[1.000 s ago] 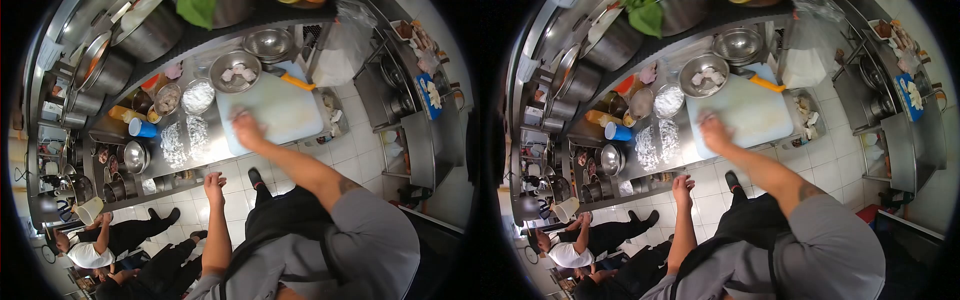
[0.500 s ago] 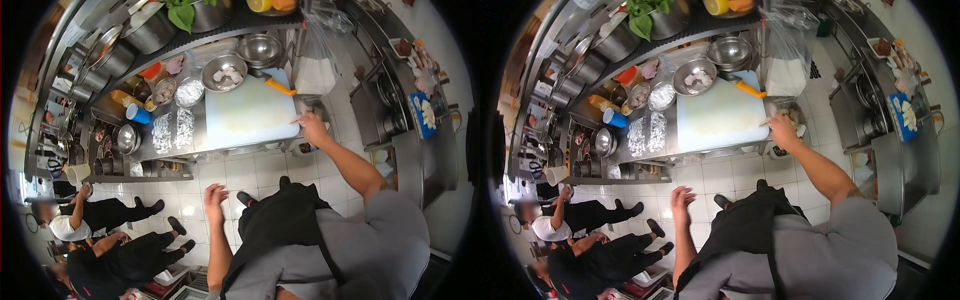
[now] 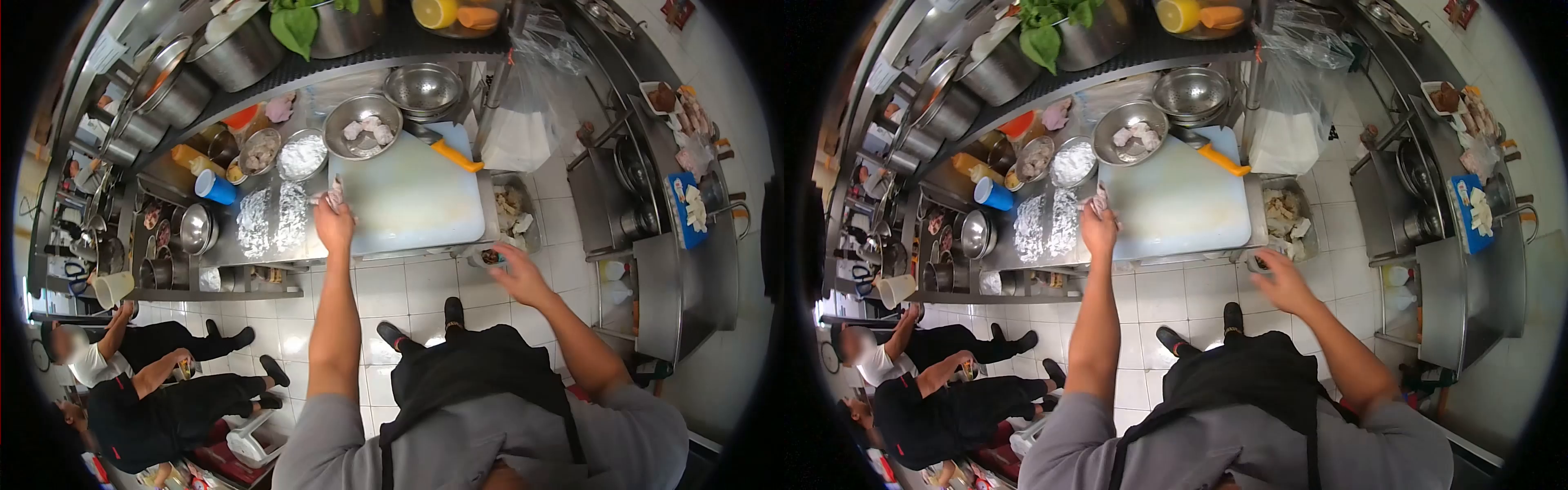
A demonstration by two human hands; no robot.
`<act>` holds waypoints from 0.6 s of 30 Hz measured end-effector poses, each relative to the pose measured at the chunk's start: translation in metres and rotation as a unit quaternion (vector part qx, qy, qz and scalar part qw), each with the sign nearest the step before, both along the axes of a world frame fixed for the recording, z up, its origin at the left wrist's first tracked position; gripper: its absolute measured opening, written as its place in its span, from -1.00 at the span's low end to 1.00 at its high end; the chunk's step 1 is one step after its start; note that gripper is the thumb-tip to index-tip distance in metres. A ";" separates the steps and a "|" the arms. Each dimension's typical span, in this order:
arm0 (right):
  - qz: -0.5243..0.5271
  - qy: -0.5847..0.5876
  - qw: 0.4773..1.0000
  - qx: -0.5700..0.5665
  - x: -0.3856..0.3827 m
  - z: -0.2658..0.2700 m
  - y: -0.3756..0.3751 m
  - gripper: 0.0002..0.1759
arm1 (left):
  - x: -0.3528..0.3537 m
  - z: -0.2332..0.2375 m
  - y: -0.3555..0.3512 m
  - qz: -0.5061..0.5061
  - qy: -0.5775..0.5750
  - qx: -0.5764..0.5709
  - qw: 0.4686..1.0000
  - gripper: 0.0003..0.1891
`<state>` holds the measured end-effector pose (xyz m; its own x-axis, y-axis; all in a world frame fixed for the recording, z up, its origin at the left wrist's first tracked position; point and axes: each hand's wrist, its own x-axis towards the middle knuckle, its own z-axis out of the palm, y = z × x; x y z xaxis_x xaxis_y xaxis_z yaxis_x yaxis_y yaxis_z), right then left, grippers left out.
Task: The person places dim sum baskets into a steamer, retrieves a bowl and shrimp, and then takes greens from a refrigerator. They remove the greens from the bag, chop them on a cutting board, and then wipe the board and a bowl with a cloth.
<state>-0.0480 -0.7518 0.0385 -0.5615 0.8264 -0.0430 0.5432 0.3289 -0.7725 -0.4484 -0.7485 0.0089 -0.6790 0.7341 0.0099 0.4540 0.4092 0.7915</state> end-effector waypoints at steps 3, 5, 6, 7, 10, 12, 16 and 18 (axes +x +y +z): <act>-0.130 -0.094 0.986 -0.055 0.105 -0.032 -0.019 -0.54 | 0.001 -0.061 0.034 -0.024 0.250 -0.140 0.958 -0.61; -0.223 -0.091 0.963 -0.125 0.151 -0.036 -0.039 -0.57 | 0.069 -0.109 0.049 -0.126 0.314 -0.126 0.933 -0.57; -0.240 -0.107 0.956 -0.130 0.170 -0.041 -0.052 -0.57 | 0.122 -0.113 0.046 -0.201 0.372 -0.092 0.902 -0.61; -0.256 -0.119 0.951 -0.130 0.180 -0.046 -0.056 -0.58 | 0.177 -0.100 0.042 -0.232 0.342 -0.103 0.905 -0.64; -0.252 -0.119 0.946 -0.163 0.185 -0.057 -0.069 -0.59 | 0.276 -0.028 0.021 -0.420 0.138 -0.118 0.889 -0.74; -0.207 -0.136 0.959 -0.140 0.178 -0.051 -0.073 -0.60 | 0.283 -0.019 0.023 -0.432 0.039 -0.093 0.896 -0.70; -0.208 -0.134 0.960 -0.130 0.179 -0.046 -0.081 -0.64 | 0.180 -0.009 0.042 -0.263 0.001 -0.014 0.965 -0.61; -0.222 -0.150 0.954 -0.135 0.183 -0.044 -0.084 -0.64 | 0.091 -0.019 0.070 -0.153 0.069 -0.049 0.985 -0.62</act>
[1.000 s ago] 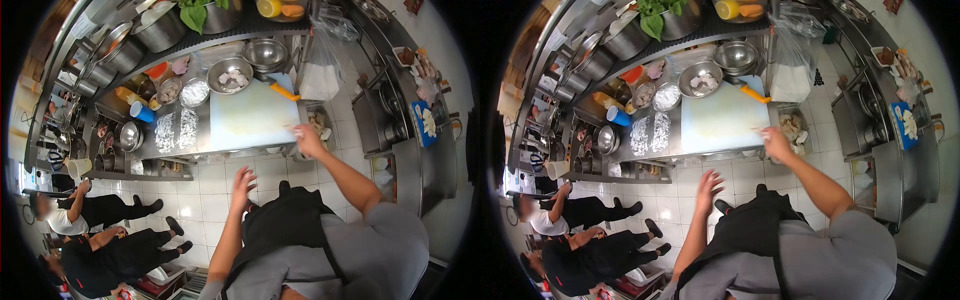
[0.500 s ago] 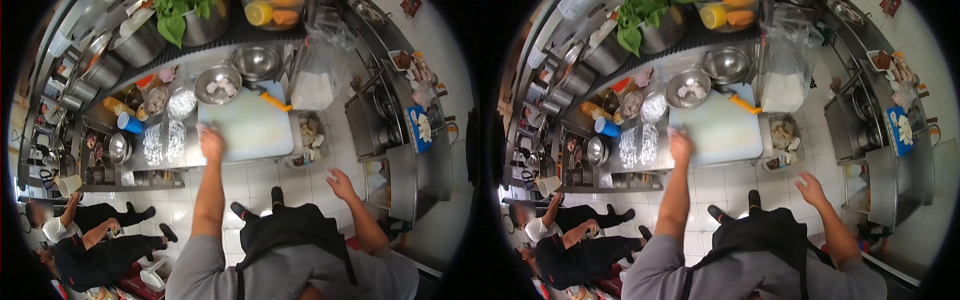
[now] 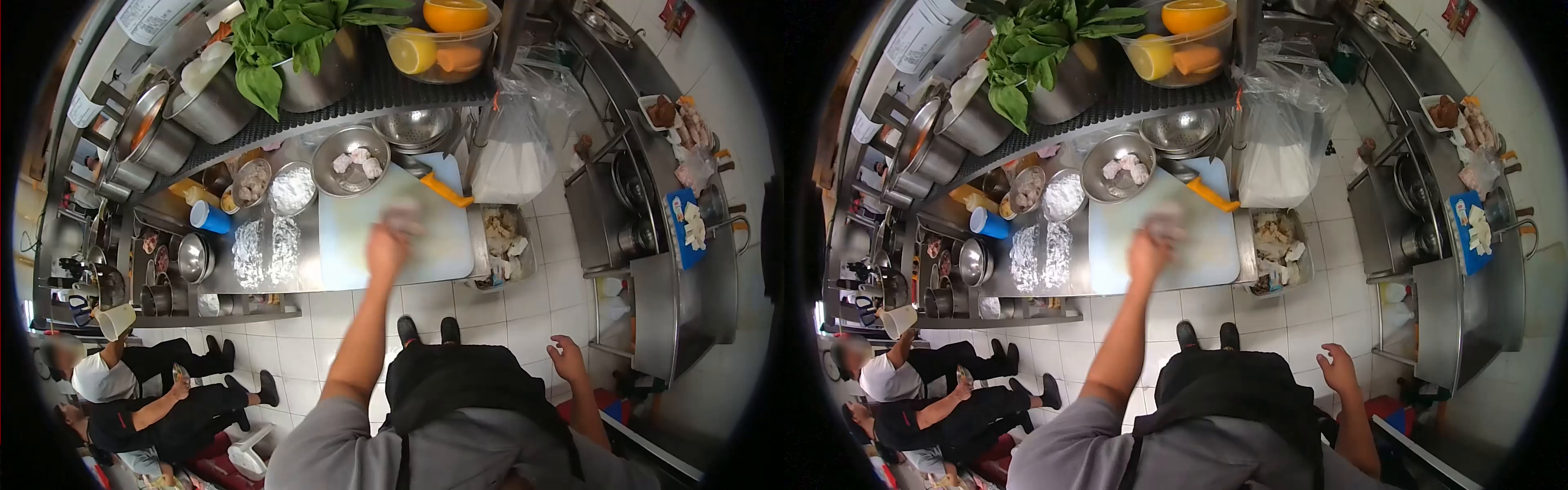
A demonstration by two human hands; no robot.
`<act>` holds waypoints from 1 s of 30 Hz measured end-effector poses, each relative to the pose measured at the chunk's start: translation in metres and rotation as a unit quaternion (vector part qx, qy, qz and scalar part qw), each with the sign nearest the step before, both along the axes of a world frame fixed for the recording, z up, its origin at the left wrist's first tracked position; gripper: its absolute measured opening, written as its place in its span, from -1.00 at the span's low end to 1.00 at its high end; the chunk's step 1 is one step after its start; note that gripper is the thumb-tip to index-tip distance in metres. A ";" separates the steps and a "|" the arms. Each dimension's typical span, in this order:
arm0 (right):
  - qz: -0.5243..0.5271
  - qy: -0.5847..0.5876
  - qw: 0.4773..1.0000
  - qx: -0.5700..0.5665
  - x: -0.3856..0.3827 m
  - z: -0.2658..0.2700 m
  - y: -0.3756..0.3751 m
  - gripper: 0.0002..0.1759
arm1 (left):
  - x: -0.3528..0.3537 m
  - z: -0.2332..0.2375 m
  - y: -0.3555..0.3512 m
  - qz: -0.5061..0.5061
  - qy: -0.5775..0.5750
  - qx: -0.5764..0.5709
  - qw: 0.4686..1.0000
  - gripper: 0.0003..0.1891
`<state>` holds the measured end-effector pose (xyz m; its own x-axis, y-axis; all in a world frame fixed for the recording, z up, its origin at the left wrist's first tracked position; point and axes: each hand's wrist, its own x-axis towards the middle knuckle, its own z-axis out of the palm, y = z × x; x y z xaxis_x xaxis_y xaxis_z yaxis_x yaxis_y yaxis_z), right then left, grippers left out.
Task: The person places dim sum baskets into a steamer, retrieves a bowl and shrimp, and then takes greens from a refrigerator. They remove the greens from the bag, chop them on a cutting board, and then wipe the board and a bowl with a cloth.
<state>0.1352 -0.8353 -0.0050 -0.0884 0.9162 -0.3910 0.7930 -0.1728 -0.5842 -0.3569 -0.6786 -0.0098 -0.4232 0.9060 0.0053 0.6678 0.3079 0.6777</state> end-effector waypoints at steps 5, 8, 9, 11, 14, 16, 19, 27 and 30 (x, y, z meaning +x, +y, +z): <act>0.001 0.001 1.000 -0.022 -0.003 -0.005 -0.008 -0.62 | -0.019 -0.077 0.066 0.002 0.292 -0.075 0.954 -0.71; 0.051 0.028 0.998 -0.023 -0.040 -0.002 0.024 -0.63 | 0.120 -0.084 0.056 -0.198 0.196 -0.059 0.959 -0.77; 0.070 0.036 0.997 -0.019 -0.051 0.001 0.036 -0.64 | 0.150 -0.068 0.038 -0.273 0.146 -0.049 0.950 -0.78; 0.098 0.046 0.994 -0.022 -0.070 0.006 0.054 -0.46 | 0.183 -0.044 -0.004 -0.450 -0.015 -0.091 0.888 -0.70; 0.153 0.137 0.974 0.100 -0.112 0.011 0.076 -0.28 | 0.187 -0.046 -0.062 -0.327 -0.246 -0.076 0.909 -0.55; 0.254 0.161 0.933 0.196 -0.153 0.024 0.064 -0.17 | 0.179 -0.046 -0.096 -0.075 -0.491 -0.108 0.861 -0.48; 0.224 0.231 0.947 0.001 -0.202 0.000 0.069 -0.16 | 0.115 -0.034 -0.117 -0.016 -0.733 -0.107 0.672 -0.41; 0.459 0.231 0.857 -0.049 -0.304 0.047 0.084 -0.34 | -0.065 0.005 -0.206 0.188 -0.578 0.116 0.786 -0.56; 0.413 0.186 0.890 -0.059 -0.269 0.025 0.091 -0.40 | -0.139 -0.008 -0.196 0.190 -0.537 0.199 0.798 -0.63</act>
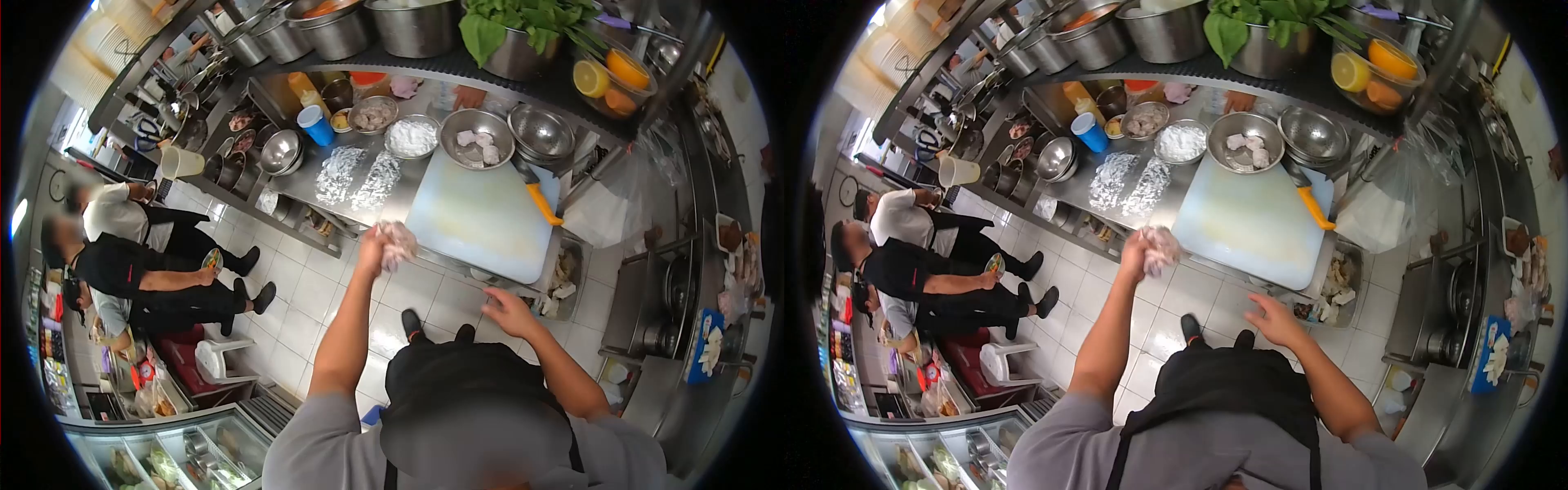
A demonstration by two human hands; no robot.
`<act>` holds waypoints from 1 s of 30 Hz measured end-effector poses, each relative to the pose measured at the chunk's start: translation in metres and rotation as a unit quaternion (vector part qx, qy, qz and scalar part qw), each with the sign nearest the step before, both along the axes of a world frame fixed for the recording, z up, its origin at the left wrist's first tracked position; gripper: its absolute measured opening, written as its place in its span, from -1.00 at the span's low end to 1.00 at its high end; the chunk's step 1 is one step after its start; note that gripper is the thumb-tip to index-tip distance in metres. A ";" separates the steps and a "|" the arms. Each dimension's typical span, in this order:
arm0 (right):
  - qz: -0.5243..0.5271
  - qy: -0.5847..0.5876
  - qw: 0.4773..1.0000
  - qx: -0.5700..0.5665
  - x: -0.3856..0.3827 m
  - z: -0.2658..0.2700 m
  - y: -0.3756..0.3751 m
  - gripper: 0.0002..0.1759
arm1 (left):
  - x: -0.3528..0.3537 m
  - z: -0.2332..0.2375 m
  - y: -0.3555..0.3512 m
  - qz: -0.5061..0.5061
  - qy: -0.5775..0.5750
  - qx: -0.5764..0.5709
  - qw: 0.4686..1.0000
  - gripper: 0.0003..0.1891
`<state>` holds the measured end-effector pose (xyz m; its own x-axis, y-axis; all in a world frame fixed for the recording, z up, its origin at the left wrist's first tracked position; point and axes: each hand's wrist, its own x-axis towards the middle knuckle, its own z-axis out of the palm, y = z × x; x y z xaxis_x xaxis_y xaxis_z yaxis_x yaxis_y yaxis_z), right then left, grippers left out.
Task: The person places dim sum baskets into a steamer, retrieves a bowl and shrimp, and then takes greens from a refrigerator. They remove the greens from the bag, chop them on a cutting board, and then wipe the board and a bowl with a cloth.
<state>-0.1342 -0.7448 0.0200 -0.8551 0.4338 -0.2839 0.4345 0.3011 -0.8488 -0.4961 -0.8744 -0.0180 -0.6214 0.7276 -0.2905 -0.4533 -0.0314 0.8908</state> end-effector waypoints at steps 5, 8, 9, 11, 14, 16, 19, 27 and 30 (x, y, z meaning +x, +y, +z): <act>-0.025 -0.107 0.993 0.031 0.082 -0.025 -0.010 -0.45 | -0.069 -0.021 0.049 -0.001 0.220 -0.158 0.963 -0.57; -0.026 -0.148 0.986 0.072 0.114 -0.024 -0.019 -0.45 | -0.058 -0.021 0.080 -0.052 0.566 -0.424 0.705 -0.46; -0.027 -0.151 0.986 0.067 0.118 -0.014 -0.021 -0.44 | -0.049 -0.009 0.081 -0.055 0.561 -0.445 0.696 -0.42; -0.047 -0.144 0.983 0.107 0.115 0.001 -0.018 -0.45 | -0.053 -0.018 0.091 -0.080 0.480 -0.425 0.763 -0.41; -0.068 -0.141 0.972 0.177 0.101 0.005 -0.013 -0.58 | -0.067 -0.021 0.085 -0.112 0.440 -0.308 0.836 -0.38; -0.058 -0.121 0.975 0.176 0.072 0.013 -0.003 -0.69 | -0.066 -0.015 0.065 0.015 0.484 -0.234 0.843 -0.38; -0.048 -0.085 0.979 0.177 0.012 0.040 -0.016 -0.85 | -0.058 -0.007 0.001 0.140 0.452 -0.217 0.854 -0.60; 0.249 -0.084 0.952 0.159 -0.172 -0.042 -0.107 -0.66 | -0.047 -0.198 -0.388 0.182 0.177 -0.447 0.858 -0.53; 0.319 -0.061 0.936 0.136 -0.250 -0.077 -0.154 -0.67 | -0.037 -0.165 -0.505 0.347 0.137 -0.560 0.740 -0.28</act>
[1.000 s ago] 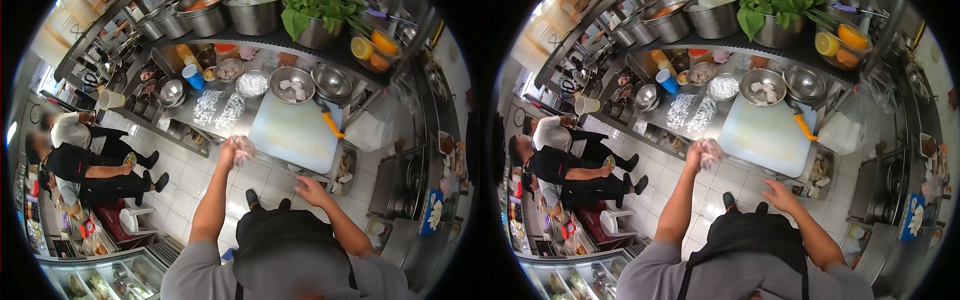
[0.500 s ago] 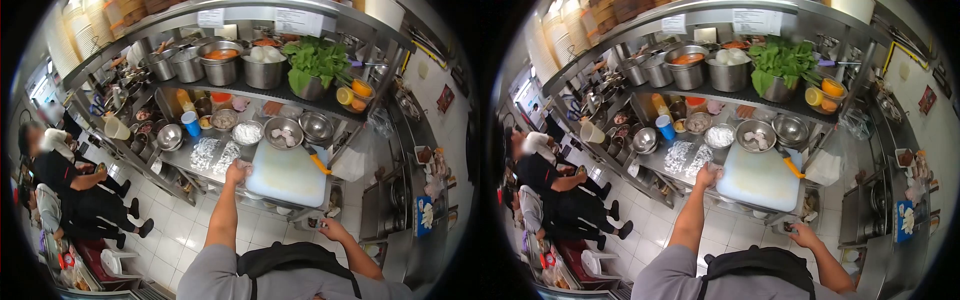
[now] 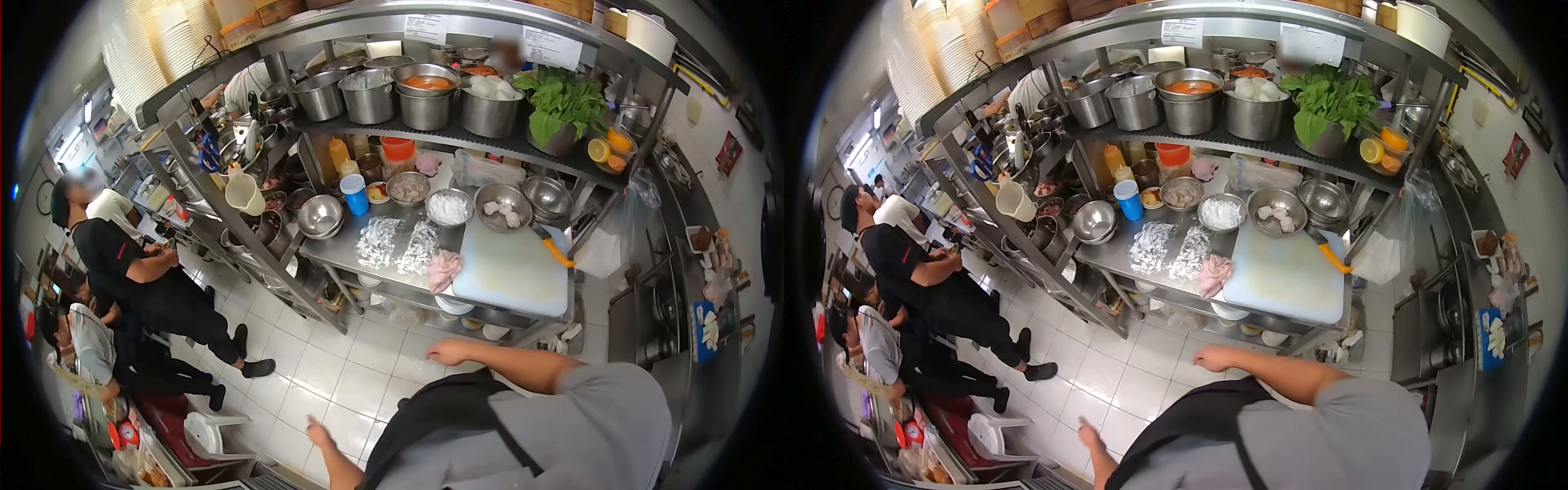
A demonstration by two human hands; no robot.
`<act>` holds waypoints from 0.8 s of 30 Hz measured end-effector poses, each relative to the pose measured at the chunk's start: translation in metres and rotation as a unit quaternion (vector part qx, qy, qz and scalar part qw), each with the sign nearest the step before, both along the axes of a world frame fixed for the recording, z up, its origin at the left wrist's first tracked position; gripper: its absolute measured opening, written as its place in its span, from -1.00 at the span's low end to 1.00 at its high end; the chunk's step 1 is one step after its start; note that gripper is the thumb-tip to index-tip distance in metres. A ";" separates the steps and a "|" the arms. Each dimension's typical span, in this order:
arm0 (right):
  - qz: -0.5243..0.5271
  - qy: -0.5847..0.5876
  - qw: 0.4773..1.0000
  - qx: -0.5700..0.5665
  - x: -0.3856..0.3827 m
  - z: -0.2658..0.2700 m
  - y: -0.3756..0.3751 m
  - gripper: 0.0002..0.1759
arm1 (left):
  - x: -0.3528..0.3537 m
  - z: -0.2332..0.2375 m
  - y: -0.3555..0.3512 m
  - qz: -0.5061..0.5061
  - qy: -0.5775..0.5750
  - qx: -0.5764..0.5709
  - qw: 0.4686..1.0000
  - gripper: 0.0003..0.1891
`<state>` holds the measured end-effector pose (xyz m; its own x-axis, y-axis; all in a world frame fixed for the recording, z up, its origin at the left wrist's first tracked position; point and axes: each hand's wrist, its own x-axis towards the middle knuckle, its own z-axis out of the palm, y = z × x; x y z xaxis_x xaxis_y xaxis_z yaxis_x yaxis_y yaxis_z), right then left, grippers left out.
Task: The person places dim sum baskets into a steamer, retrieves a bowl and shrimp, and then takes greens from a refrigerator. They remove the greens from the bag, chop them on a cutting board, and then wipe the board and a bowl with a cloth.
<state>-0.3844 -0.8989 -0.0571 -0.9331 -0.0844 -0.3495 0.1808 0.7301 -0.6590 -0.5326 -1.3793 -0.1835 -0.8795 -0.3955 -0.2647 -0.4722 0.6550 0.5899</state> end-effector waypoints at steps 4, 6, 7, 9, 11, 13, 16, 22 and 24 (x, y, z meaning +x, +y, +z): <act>0.026 0.002 1.000 0.016 -0.091 -0.050 -0.046 -0.73 | -0.052 0.022 -0.099 0.169 0.021 0.118 0.978 -0.35; 0.008 -0.024 0.999 0.045 -0.129 -0.047 -0.066 -0.75 | -0.075 0.031 -0.127 0.166 0.078 0.133 0.974 -0.37; 0.013 -0.015 0.998 0.059 -0.142 -0.053 -0.076 -0.75 | -0.085 0.042 -0.142 0.165 0.108 0.137 0.971 -0.38; 0.016 0.006 0.996 0.091 -0.171 -0.092 -0.083 -0.77 | -0.109 0.045 -0.177 0.167 0.127 0.145 0.967 -0.43; 0.087 -0.032 0.989 0.115 -0.196 -0.170 -0.077 -0.76 | -0.111 0.064 -0.191 0.159 0.151 0.186 0.958 -0.49; 0.265 -0.085 0.936 0.215 -0.216 -0.234 -0.063 -0.71 | -0.110 0.099 -0.186 0.169 0.211 0.216 0.938 -0.57; 0.215 -0.219 0.933 0.186 -0.243 -0.216 -0.050 -0.68 | -0.114 0.150 -0.174 0.164 0.191 0.087 0.964 -0.62; 0.282 -0.275 0.916 0.072 -0.399 -0.182 -0.097 -0.62 | -0.165 0.185 -0.178 0.230 0.228 0.031 0.946 -0.58; 0.324 -0.197 0.925 0.000 -0.454 -0.167 -0.123 -0.67 | -0.181 0.213 -0.184 0.315 0.269 -0.029 0.910 -0.63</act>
